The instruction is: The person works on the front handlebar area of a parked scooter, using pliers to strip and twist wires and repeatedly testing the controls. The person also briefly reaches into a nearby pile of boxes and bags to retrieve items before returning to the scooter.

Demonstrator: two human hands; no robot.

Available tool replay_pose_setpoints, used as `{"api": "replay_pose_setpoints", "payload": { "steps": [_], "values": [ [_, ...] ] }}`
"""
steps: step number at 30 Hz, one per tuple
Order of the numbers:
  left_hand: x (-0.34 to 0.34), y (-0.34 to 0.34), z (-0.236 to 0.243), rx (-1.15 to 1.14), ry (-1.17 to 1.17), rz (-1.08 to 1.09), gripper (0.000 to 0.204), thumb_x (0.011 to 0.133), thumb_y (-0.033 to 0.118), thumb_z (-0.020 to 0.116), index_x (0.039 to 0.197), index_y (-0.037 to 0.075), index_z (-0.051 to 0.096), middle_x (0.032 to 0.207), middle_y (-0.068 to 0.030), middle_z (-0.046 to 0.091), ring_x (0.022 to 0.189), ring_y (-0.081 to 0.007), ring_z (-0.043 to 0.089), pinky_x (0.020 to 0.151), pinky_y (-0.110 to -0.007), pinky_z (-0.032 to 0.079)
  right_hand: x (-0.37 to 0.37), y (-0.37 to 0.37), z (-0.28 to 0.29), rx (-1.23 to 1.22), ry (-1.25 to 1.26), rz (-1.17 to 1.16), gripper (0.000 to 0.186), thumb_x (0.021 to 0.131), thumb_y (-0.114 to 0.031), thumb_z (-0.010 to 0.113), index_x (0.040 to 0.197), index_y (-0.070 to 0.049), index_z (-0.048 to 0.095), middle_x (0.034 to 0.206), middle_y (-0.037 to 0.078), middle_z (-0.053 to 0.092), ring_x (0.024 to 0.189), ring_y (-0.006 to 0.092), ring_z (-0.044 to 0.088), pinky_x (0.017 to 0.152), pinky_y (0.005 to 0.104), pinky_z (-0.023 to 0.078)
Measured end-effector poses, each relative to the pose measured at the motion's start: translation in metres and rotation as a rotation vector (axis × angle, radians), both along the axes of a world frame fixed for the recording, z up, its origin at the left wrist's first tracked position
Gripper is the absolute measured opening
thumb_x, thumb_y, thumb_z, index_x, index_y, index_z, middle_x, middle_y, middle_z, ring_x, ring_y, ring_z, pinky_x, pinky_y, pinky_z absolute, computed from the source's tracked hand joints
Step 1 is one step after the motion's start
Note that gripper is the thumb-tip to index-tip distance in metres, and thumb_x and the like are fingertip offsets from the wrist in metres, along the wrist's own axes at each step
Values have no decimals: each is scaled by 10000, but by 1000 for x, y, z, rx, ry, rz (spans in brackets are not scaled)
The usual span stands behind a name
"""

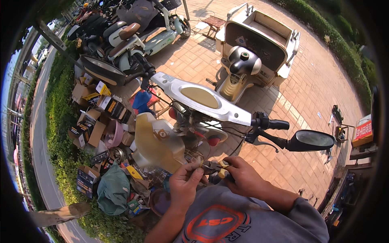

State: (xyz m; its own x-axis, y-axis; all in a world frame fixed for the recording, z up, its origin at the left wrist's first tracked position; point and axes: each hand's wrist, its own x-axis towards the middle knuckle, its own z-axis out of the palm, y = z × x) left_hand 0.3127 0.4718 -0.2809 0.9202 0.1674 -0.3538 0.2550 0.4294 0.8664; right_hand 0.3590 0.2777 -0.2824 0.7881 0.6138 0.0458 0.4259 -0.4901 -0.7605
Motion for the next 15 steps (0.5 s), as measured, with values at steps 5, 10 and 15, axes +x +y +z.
{"api": "replay_pose_setpoints", "payload": {
  "steps": [5, 10, 15],
  "values": [
    [-2, -1, -3, -60, -27, 1, 147, 913, 40, 594, 1034, -43, 596, 862, -98, 665, 689, -137, 622, 638, -266, 527, -6, 1, 2, -8, 51, -1, 263, 752, -95, 674, 956, 62, 617, 1108, 219, 547, 982, 378, 556, 844, 417, 480],
    [-7, -1, -5, -122, -26, 27, 138, 912, 39, 593, 1023, -45, 593, 851, -96, 663, 690, -138, 625, 641, -259, 523, -10, 2, -4, 22, 44, -2, 262, 763, -95, 672, 962, 66, 615, 1099, 229, 553, 980, 382, 561, 842, 415, 486],
    [-8, -4, -7, -141, -43, 41, 137, 910, 46, 600, 1014, -43, 593, 857, -104, 669, 688, -140, 625, 639, -256, 521, -11, 1, -2, 33, 55, -3, 269, 763, -101, 681, 964, 65, 614, 1098, 239, 555, 975, 387, 566, 840, 417, 489]
  ]
}}
